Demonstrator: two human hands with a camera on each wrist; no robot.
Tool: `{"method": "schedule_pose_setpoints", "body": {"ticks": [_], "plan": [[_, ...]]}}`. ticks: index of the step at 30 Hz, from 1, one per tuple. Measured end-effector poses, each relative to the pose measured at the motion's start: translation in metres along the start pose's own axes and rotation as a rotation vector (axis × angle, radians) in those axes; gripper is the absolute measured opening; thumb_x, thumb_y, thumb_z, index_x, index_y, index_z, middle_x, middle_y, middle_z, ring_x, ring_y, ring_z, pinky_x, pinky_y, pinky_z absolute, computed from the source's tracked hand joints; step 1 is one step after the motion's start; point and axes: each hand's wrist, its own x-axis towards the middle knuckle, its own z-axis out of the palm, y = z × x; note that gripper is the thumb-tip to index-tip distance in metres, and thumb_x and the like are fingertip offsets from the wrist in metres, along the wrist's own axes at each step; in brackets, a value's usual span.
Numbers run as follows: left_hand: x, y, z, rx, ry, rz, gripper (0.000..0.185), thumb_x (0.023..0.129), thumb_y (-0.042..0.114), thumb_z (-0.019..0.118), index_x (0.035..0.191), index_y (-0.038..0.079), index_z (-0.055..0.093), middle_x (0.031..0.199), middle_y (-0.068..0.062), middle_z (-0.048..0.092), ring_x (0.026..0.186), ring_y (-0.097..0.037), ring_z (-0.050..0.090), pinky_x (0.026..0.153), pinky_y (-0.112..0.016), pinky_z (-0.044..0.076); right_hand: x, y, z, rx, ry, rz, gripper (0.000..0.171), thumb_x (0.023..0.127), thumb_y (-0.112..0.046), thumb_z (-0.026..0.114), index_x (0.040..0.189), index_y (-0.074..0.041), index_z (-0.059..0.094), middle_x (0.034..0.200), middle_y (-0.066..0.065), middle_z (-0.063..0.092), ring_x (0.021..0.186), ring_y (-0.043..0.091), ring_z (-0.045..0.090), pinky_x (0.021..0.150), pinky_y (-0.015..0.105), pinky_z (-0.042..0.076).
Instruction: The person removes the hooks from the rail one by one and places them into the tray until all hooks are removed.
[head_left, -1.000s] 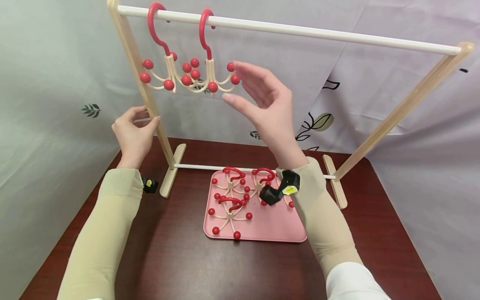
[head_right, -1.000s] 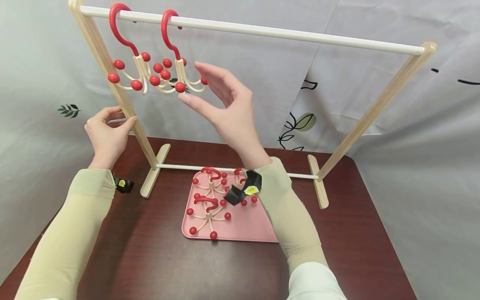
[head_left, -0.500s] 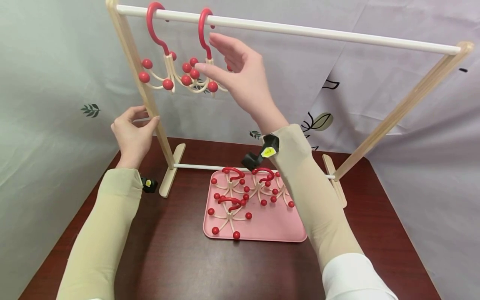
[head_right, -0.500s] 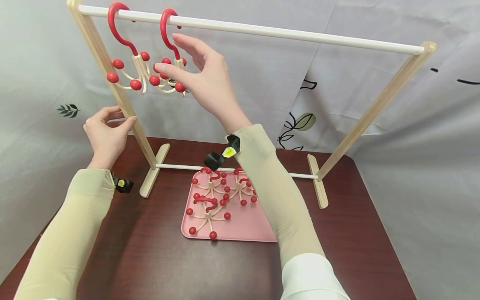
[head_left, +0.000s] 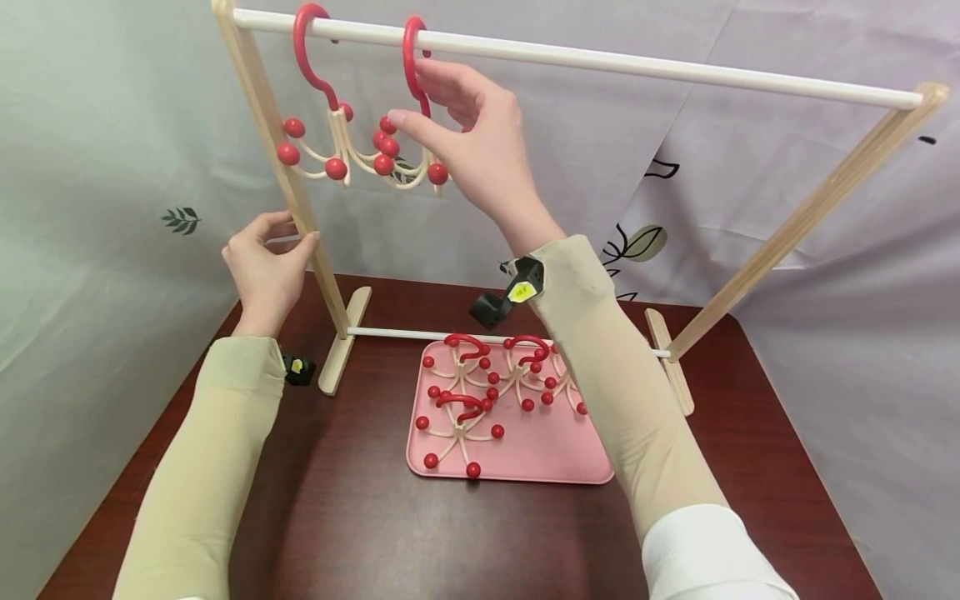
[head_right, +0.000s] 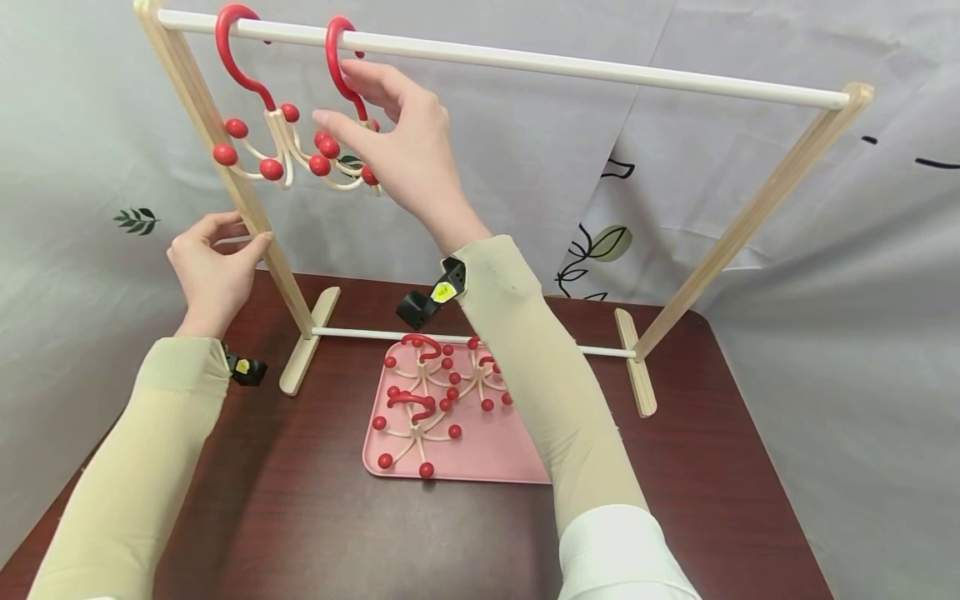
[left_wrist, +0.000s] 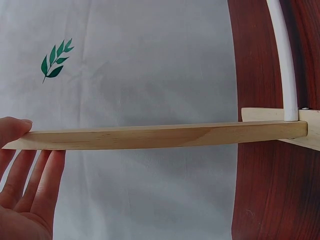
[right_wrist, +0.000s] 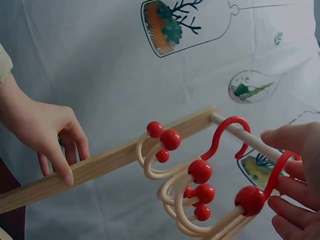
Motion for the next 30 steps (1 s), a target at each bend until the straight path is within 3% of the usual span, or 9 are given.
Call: {"method": "schedule_pose_setpoints", "body": {"ticks": [11, 18, 30], "plan": [[0.001, -0.001, 0.002, -0.018, -0.006, -0.001, 0.036, 0.089, 0.029, 0.08, 0.122, 0.015, 0.075, 0.111, -0.008, 0.074, 0.095, -0.014, 0.073, 0.079, -0.025, 0.059, -0.009, -0.006, -0.015, 0.03, 0.2, -0.023, 0.022, 0.089, -0.007, 0.079, 0.11, 0.0, 0.076, 0.101, 0.006, 0.074, 0.094, 0.015, 0.069, 0.088, 0.024, 0.055], [0.001, 0.0, 0.002, -0.022, -0.006, 0.004, 0.035, 0.089, 0.029, 0.079, 0.122, 0.016, 0.076, 0.11, -0.008, 0.075, 0.095, -0.015, 0.074, 0.078, -0.026, 0.059, -0.016, -0.015, -0.026, 0.023, 0.249, -0.019, 0.014, 0.09, -0.003, 0.077, 0.103, 0.001, 0.077, 0.094, 0.007, 0.075, 0.088, 0.018, 0.07, 0.087, 0.024, 0.054], [0.003, -0.001, 0.002, -0.024, -0.002, 0.004, 0.035, 0.089, 0.029, 0.08, 0.122, 0.017, 0.076, 0.11, -0.007, 0.075, 0.093, -0.013, 0.073, 0.077, -0.025, 0.059, -0.02, -0.014, -0.041, 0.021, 0.287, 0.005, 0.013, 0.089, -0.003, 0.079, 0.101, 0.001, 0.078, 0.091, 0.007, 0.076, 0.091, 0.014, 0.072, 0.088, 0.025, 0.053]]}}
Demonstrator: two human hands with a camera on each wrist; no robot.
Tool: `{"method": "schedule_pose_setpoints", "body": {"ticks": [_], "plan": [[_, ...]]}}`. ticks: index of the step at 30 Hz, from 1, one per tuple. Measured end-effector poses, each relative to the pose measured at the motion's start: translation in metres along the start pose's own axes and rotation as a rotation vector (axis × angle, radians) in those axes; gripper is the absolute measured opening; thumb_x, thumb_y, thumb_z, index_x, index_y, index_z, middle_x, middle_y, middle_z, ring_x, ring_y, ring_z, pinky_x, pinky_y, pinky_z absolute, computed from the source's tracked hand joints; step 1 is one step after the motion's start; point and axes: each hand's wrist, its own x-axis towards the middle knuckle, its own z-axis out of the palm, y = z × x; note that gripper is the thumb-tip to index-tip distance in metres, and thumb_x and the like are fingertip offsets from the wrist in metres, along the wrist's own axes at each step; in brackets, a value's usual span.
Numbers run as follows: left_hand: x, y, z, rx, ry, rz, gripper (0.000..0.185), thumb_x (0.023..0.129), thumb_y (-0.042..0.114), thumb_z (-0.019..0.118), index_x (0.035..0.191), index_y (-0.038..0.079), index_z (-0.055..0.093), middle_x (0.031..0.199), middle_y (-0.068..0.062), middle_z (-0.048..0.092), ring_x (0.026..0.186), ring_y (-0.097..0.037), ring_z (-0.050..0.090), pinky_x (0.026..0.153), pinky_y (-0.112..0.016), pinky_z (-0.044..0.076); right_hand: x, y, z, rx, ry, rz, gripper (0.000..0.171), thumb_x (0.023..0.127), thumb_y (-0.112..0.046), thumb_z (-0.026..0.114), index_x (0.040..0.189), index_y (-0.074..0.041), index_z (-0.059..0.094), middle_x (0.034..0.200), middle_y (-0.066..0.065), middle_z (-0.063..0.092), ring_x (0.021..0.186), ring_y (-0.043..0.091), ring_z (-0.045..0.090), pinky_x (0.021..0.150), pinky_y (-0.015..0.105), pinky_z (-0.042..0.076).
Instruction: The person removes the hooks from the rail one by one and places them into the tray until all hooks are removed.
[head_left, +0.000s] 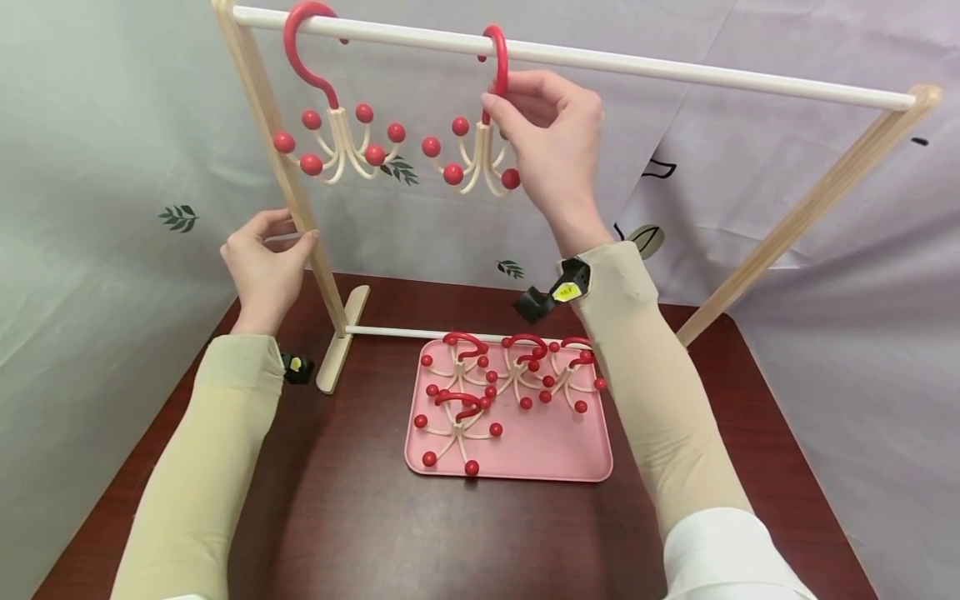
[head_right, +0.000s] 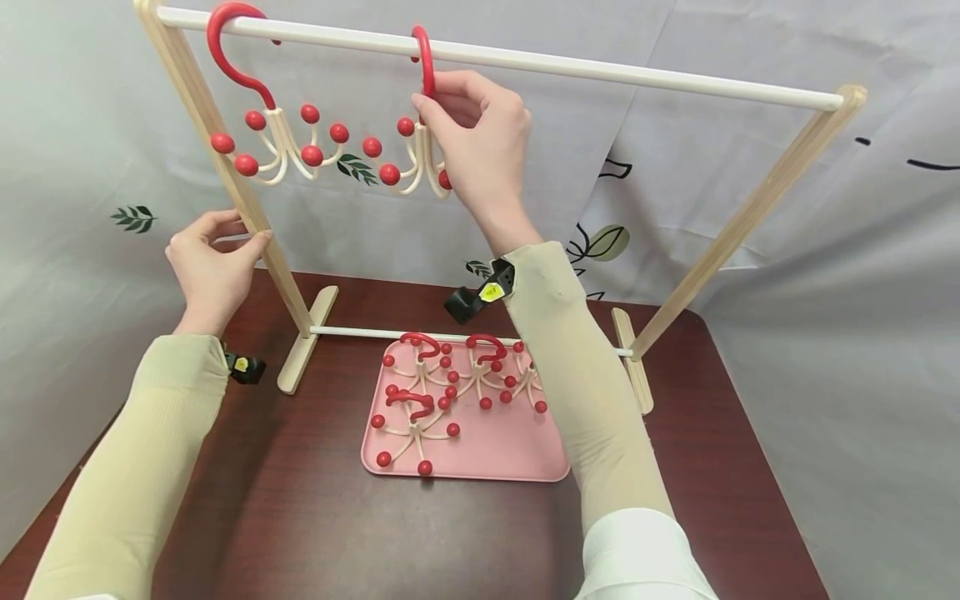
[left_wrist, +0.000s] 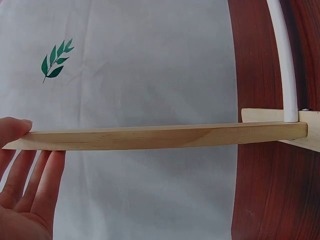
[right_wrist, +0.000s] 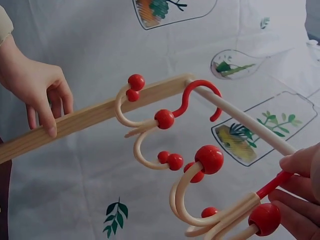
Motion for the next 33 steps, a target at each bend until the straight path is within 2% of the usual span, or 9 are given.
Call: {"method": "schedule_pose_setpoints", "body": {"ticks": [7, 13, 17, 22, 33], "plan": [[0.0, -0.001, -0.001, 0.007, 0.005, -0.002, 0.036, 0.088, 0.029, 0.08, 0.122, 0.017, 0.076, 0.11, -0.007, 0.075, 0.094, -0.013, 0.073, 0.078, -0.025, 0.059, 0.002, 0.003, -0.008, 0.037, 0.014, -0.071, 0.012, 0.089, -0.001, 0.078, 0.1, 0.004, 0.077, 0.091, 0.009, 0.076, 0.086, 0.02, 0.072, 0.087, 0.028, 0.055], [-0.001, 0.0, 0.0, 0.005, 0.003, 0.004, 0.036, 0.088, 0.029, 0.081, 0.122, 0.017, 0.076, 0.11, -0.008, 0.075, 0.094, -0.013, 0.073, 0.078, -0.025, 0.059, 0.002, -0.003, -0.018, 0.09, 0.05, -0.113, 0.009, 0.088, -0.001, 0.078, 0.097, 0.001, 0.078, 0.089, 0.011, 0.075, 0.078, 0.025, 0.069, 0.086, 0.03, 0.056], [-0.001, 0.0, 0.0, -0.002, 0.003, 0.003, 0.035, 0.088, 0.029, 0.081, 0.121, 0.016, 0.076, 0.109, -0.008, 0.075, 0.093, -0.013, 0.073, 0.077, -0.025, 0.059, -0.002, -0.009, -0.025, 0.134, 0.06, -0.13, 0.008, 0.087, 0.001, 0.078, 0.095, 0.001, 0.078, 0.089, 0.013, 0.074, 0.079, 0.028, 0.069, 0.087, 0.031, 0.056], [0.0, 0.0, -0.001, -0.001, 0.004, 0.004, 0.035, 0.088, 0.028, 0.081, 0.121, 0.017, 0.076, 0.109, -0.008, 0.075, 0.093, -0.012, 0.073, 0.078, -0.025, 0.059, -0.012, -0.015, -0.035, 0.126, 0.062, -0.157, 0.009, 0.088, -0.001, 0.078, 0.097, 0.0, 0.078, 0.093, 0.013, 0.075, 0.083, 0.027, 0.07, 0.09, 0.032, 0.056], [0.0, -0.001, -0.002, -0.004, 0.005, 0.0, 0.036, 0.088, 0.03, 0.081, 0.121, 0.017, 0.076, 0.11, -0.007, 0.075, 0.093, -0.012, 0.073, 0.078, -0.025, 0.059, -0.034, -0.013, -0.052, 0.152, 0.075, -0.12, 0.012, 0.086, -0.001, 0.081, 0.097, 0.002, 0.078, 0.096, 0.015, 0.075, 0.089, 0.025, 0.072, 0.089, 0.033, 0.057]]}}
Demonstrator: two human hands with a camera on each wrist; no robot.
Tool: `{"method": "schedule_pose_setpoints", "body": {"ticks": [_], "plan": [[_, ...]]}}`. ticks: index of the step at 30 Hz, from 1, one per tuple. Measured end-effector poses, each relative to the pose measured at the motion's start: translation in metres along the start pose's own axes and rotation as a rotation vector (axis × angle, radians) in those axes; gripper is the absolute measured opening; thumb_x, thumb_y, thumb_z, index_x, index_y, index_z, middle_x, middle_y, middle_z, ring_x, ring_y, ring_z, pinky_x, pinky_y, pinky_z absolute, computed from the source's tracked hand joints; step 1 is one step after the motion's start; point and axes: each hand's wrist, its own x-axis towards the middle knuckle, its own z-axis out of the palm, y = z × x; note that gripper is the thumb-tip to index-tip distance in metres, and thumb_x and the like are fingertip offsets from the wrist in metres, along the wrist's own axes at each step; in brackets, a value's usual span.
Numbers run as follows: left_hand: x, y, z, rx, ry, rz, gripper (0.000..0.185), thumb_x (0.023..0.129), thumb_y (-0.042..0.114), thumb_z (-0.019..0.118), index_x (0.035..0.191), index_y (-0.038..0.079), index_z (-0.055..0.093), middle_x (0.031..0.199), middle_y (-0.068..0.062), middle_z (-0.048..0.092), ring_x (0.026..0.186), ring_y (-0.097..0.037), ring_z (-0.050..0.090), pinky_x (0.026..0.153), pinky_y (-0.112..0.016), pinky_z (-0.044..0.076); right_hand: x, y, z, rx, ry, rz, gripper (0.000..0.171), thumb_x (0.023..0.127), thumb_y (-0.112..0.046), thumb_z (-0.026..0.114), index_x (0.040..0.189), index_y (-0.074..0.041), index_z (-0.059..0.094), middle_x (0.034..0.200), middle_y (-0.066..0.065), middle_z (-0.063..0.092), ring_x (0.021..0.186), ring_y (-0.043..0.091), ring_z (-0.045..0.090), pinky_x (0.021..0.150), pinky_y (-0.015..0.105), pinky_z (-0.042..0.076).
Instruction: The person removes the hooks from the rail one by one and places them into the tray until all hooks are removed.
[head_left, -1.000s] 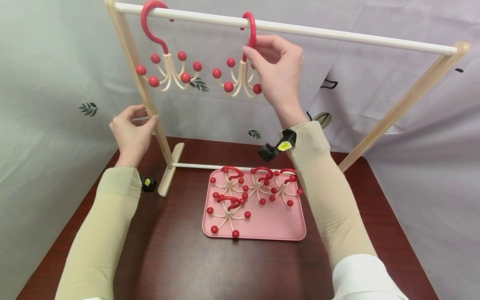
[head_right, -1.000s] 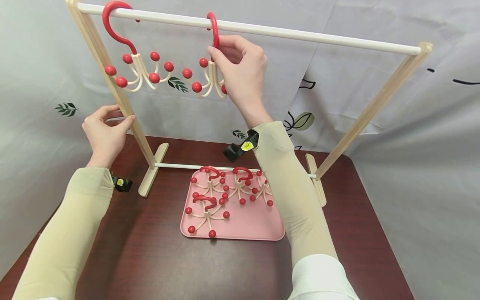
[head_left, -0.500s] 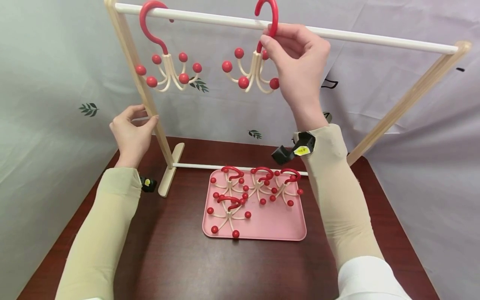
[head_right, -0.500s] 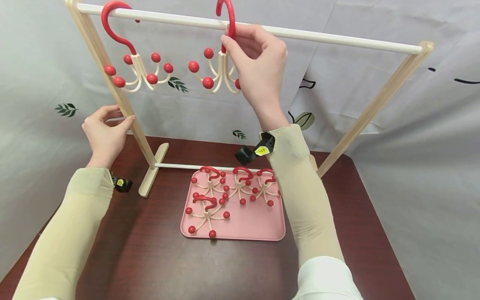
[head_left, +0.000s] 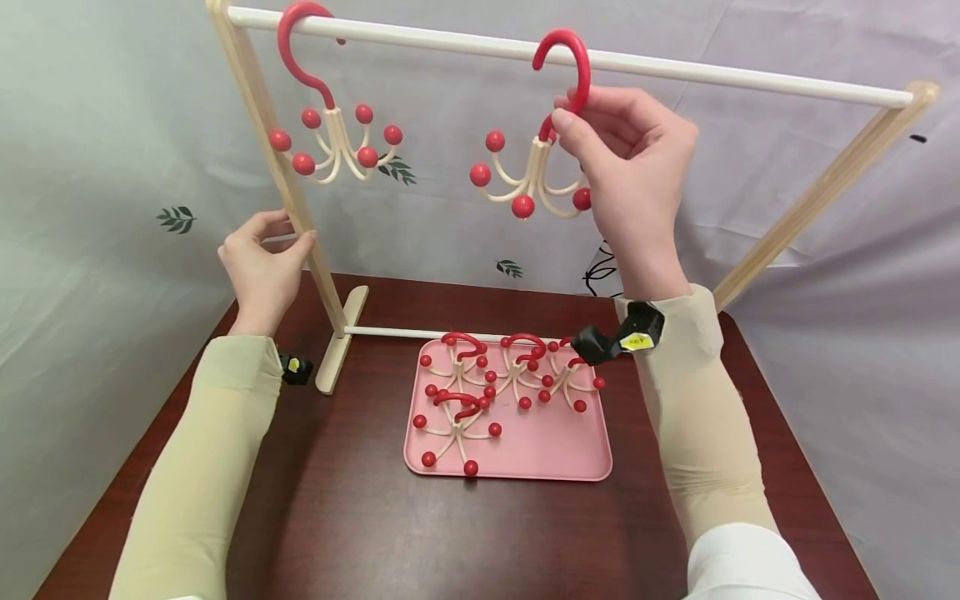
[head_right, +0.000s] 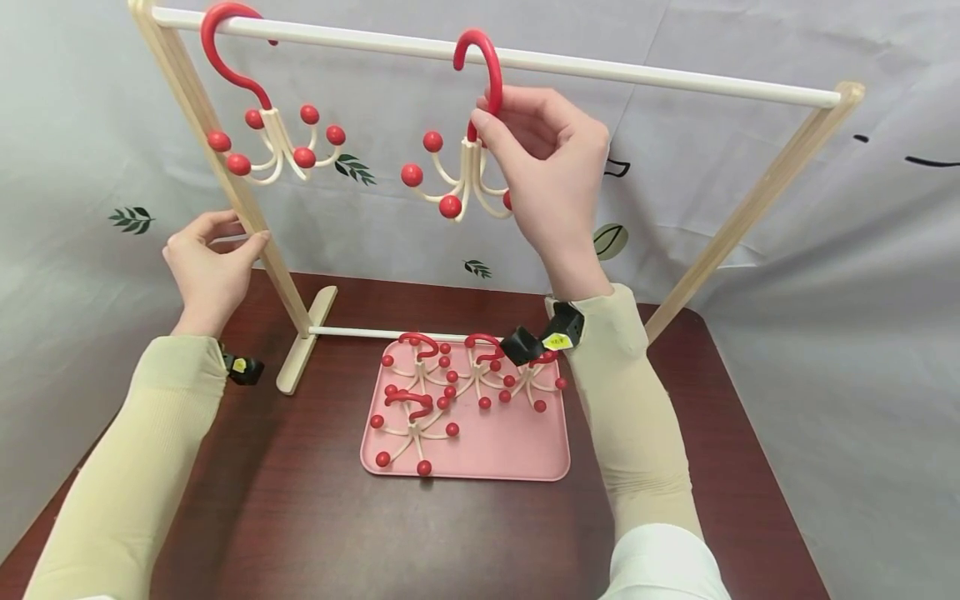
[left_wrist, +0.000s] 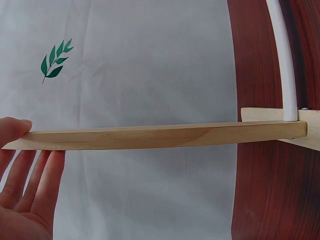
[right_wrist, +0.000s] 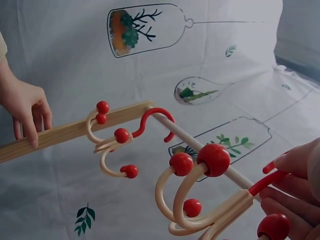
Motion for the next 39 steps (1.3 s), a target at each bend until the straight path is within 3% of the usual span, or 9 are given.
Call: {"method": "schedule_pose_setpoints", "body": {"ticks": [12, 19, 26, 32, 39], "plan": [[0.0, -0.001, -0.001, 0.013, 0.004, 0.005, 0.036, 0.089, 0.03, 0.08, 0.122, 0.017, 0.076, 0.11, -0.007, 0.075, 0.094, -0.014, 0.073, 0.08, -0.027, 0.059, -0.027, 0.023, -0.022, -0.034, -0.047, -0.017, 0.015, 0.085, 0.002, 0.08, 0.1, 0.005, 0.077, 0.096, 0.018, 0.075, 0.087, 0.024, 0.074, 0.087, 0.033, 0.058], [0.0, 0.0, 0.0, 0.006, 0.003, 0.006, 0.035, 0.089, 0.029, 0.081, 0.121, 0.017, 0.076, 0.109, -0.006, 0.075, 0.089, -0.008, 0.072, 0.076, -0.021, 0.058, -0.042, 0.034, -0.035, -0.089, -0.061, -0.015, 0.018, 0.086, 0.001, 0.08, 0.104, 0.004, 0.077, 0.099, 0.017, 0.075, 0.09, 0.024, 0.074, 0.087, 0.033, 0.058], [0.0, 0.002, 0.001, -0.008, 0.002, 0.005, 0.033, 0.089, 0.027, 0.08, 0.12, 0.017, 0.076, 0.108, -0.006, 0.075, 0.087, -0.006, 0.071, 0.074, -0.02, 0.058, -0.061, 0.036, -0.042, -0.065, -0.086, 0.037, 0.018, 0.086, 0.004, 0.079, 0.103, 0.008, 0.076, 0.099, 0.017, 0.075, 0.091, 0.022, 0.074, 0.086, 0.031, 0.058], [-0.001, 0.002, 0.001, -0.01, -0.002, 0.004, 0.034, 0.089, 0.028, 0.08, 0.12, 0.017, 0.076, 0.108, -0.006, 0.075, 0.087, -0.007, 0.071, 0.075, -0.021, 0.058, -0.077, 0.06, -0.059, -0.106, -0.126, 0.094, 0.019, 0.085, 0.004, 0.08, 0.104, 0.004, 0.076, 0.099, 0.015, 0.076, 0.09, 0.021, 0.075, 0.079, 0.026, 0.058], [-0.001, 0.001, 0.001, -0.008, -0.001, 0.001, 0.034, 0.089, 0.028, 0.08, 0.12, 0.016, 0.076, 0.108, -0.007, 0.075, 0.087, -0.007, 0.071, 0.075, -0.021, 0.058, -0.101, 0.074, -0.074, -0.12, -0.192, 0.163, 0.021, 0.087, 0.001, 0.079, 0.107, 0.003, 0.075, 0.101, 0.015, 0.075, 0.091, 0.024, 0.075, 0.083, 0.03, 0.059]]}}
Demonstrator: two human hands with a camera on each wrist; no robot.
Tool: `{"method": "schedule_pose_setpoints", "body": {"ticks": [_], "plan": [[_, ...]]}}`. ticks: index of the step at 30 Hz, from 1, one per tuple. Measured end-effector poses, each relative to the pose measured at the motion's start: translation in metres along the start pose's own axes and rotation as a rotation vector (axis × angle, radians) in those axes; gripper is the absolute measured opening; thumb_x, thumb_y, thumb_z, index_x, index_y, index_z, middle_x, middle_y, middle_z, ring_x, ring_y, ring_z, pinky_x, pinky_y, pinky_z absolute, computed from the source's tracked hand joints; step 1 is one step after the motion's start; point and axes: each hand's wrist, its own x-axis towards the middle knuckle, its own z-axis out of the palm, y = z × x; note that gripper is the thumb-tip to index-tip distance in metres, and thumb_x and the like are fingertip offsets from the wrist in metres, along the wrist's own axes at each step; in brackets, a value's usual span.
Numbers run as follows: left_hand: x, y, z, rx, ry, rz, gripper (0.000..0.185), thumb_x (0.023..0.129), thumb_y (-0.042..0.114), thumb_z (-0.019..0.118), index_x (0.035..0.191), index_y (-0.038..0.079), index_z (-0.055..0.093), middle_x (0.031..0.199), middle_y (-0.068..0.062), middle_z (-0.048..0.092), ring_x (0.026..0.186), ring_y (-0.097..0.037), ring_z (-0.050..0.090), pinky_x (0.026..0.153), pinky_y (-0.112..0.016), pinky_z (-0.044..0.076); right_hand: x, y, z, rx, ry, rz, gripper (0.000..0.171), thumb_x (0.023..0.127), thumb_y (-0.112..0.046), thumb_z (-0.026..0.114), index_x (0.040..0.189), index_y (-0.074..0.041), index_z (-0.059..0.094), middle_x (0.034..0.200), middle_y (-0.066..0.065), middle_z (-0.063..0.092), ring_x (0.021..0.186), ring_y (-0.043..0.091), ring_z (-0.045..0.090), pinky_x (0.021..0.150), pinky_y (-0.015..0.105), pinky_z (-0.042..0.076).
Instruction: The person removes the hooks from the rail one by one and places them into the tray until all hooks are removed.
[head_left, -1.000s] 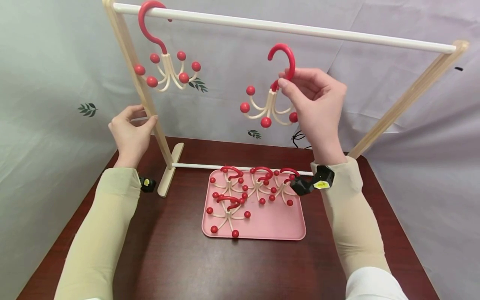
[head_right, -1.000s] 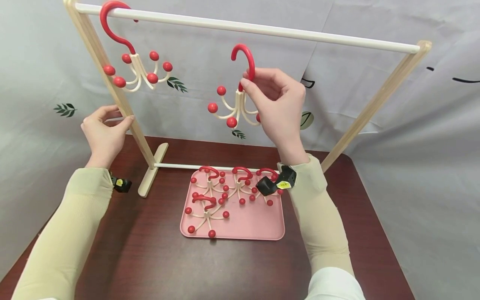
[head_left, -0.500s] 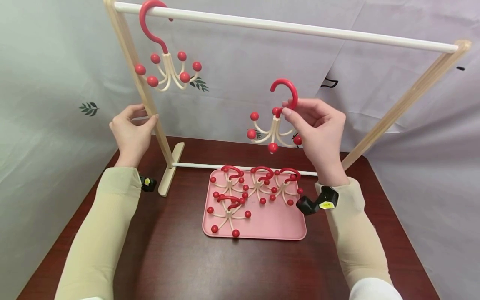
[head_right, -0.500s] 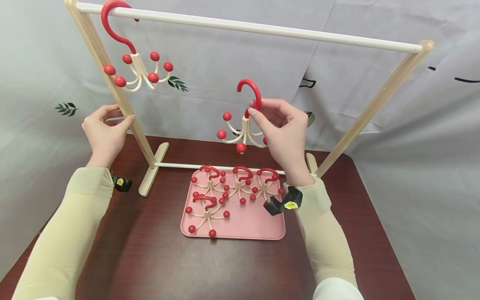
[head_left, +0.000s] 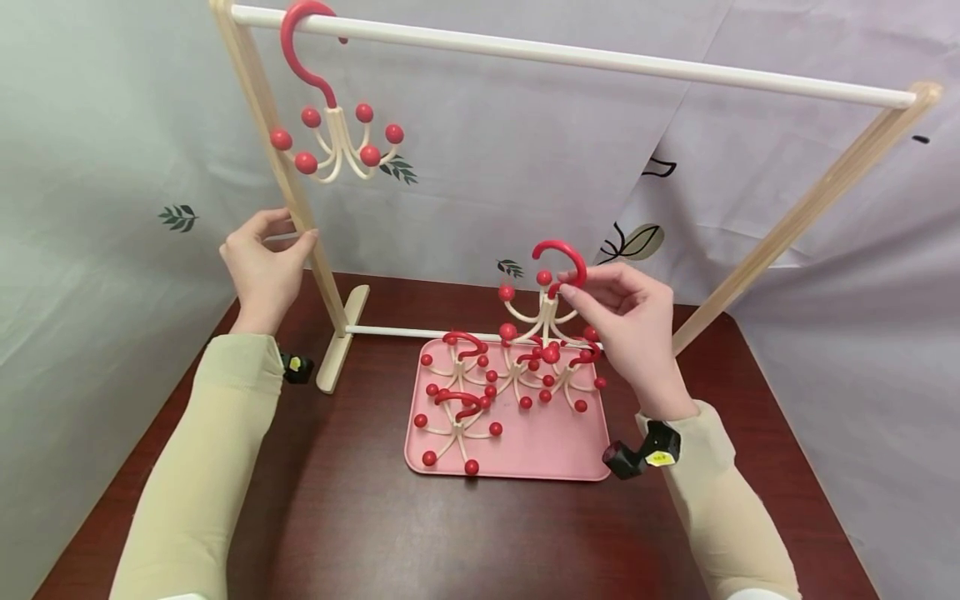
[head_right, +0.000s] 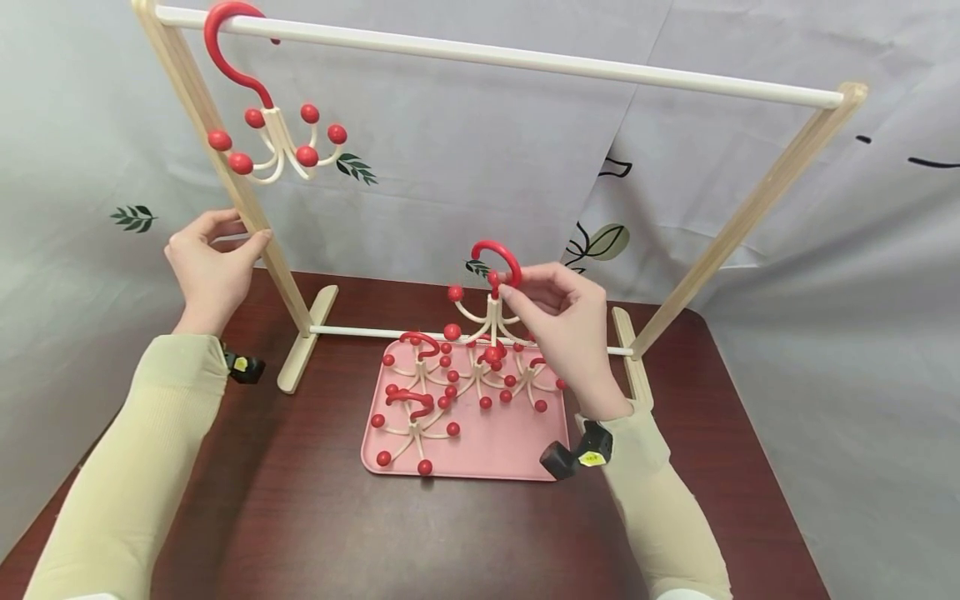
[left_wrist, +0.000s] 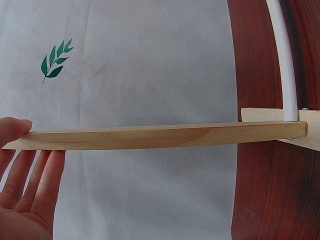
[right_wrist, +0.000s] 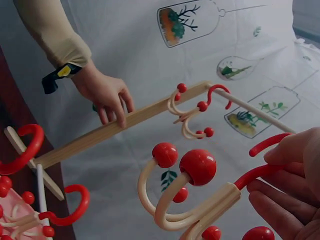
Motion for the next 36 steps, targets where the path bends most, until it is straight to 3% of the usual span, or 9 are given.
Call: {"method": "schedule_pose_setpoints", "body": {"ticks": [5, 18, 28, 36], "plan": [[0.0, -0.001, 0.0, 0.005, 0.006, 0.008, 0.034, 0.089, 0.028, 0.08, 0.12, 0.016, 0.076, 0.108, -0.007, 0.075, 0.087, -0.007, 0.072, 0.074, -0.02, 0.058, -0.014, 0.007, -0.004, -0.04, -0.011, 0.053, 0.02, 0.088, -0.003, 0.08, 0.107, 0.001, 0.075, 0.1, 0.013, 0.076, 0.09, 0.023, 0.075, 0.081, 0.03, 0.059], [0.0, -0.001, 0.0, 0.0, 0.01, 0.016, 0.033, 0.089, 0.027, 0.08, 0.119, 0.015, 0.077, 0.107, -0.007, 0.075, 0.085, -0.005, 0.071, 0.074, -0.02, 0.058, -0.058, 0.027, -0.007, -0.028, -0.09, 0.162, 0.015, 0.088, 0.003, 0.078, 0.101, 0.006, 0.072, 0.1, 0.018, 0.075, 0.09, 0.024, 0.075, 0.074, 0.028, 0.06], [0.0, -0.001, 0.0, 0.009, 0.011, 0.022, 0.033, 0.089, 0.027, 0.08, 0.119, 0.016, 0.077, 0.107, -0.006, 0.075, 0.086, -0.005, 0.071, 0.075, -0.02, 0.058, -0.089, 0.039, -0.005, -0.024, -0.123, 0.263, 0.013, 0.084, 0.006, 0.08, 0.094, 0.004, 0.071, 0.094, 0.013, 0.076, 0.084, 0.019, 0.075, 0.056, 0.032, 0.06], [0.0, -0.001, -0.001, 0.001, 0.011, 0.021, 0.032, 0.088, 0.027, 0.081, 0.118, 0.015, 0.077, 0.106, -0.006, 0.075, 0.084, -0.003, 0.07, 0.073, -0.019, 0.058, -0.106, 0.055, -0.005, 0.002, -0.215, 0.311, 0.014, 0.086, 0.002, 0.08, 0.099, 0.004, 0.073, 0.099, 0.016, 0.076, 0.09, 0.026, 0.075, 0.061, 0.034, 0.061]]}}
